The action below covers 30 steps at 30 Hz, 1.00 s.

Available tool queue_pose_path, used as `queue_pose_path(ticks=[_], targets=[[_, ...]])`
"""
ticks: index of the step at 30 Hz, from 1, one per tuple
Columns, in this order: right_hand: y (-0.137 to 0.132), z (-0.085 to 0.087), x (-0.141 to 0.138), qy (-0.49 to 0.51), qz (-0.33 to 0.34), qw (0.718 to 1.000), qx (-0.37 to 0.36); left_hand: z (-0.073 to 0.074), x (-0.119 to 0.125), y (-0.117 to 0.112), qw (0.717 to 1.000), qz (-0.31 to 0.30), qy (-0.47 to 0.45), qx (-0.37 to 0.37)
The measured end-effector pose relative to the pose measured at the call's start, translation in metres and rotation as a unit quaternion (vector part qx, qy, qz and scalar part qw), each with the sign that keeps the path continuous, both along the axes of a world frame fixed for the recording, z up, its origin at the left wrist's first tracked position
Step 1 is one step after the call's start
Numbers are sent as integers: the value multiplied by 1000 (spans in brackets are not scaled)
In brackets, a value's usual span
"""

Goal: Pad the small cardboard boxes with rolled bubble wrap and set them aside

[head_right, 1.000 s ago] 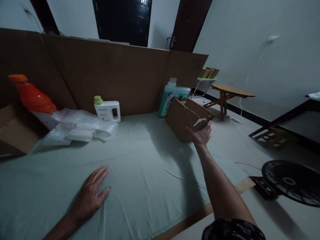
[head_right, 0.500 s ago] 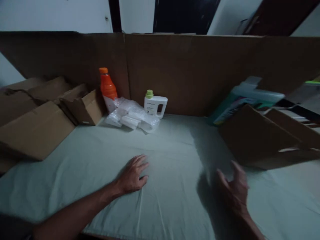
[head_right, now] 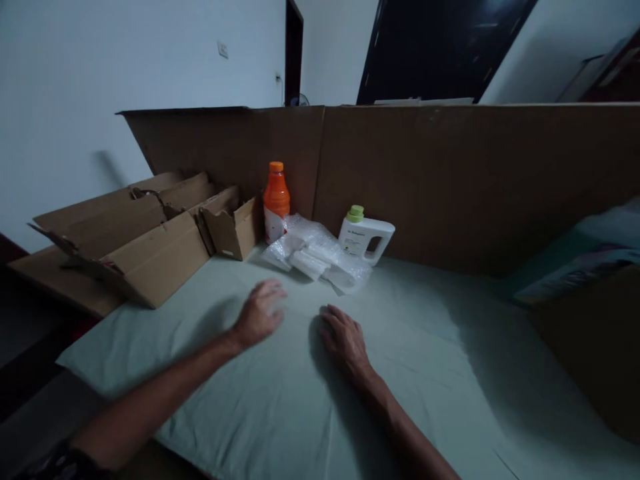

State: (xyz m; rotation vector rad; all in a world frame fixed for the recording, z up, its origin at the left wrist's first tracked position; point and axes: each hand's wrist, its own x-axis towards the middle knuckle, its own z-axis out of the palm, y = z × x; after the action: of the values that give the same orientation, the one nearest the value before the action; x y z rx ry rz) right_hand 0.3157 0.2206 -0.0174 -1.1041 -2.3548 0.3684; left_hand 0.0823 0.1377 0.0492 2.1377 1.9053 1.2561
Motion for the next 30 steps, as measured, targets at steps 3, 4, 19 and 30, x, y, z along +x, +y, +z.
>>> queue_pose_path(ticks=[3,4,19,30], targets=[[-1,0,2,-35,4,999,3,40,-73,32,992,116,-11,40],[-1,0,3,-40,2,999,4,52,-93,44,983,171,3,64],[-1,1,2,-59,-4,998,11,77,-165,66,945,295,113,85],[6,0,3,-51,3,999,17,44,-92,-168,950,221,120,187]])
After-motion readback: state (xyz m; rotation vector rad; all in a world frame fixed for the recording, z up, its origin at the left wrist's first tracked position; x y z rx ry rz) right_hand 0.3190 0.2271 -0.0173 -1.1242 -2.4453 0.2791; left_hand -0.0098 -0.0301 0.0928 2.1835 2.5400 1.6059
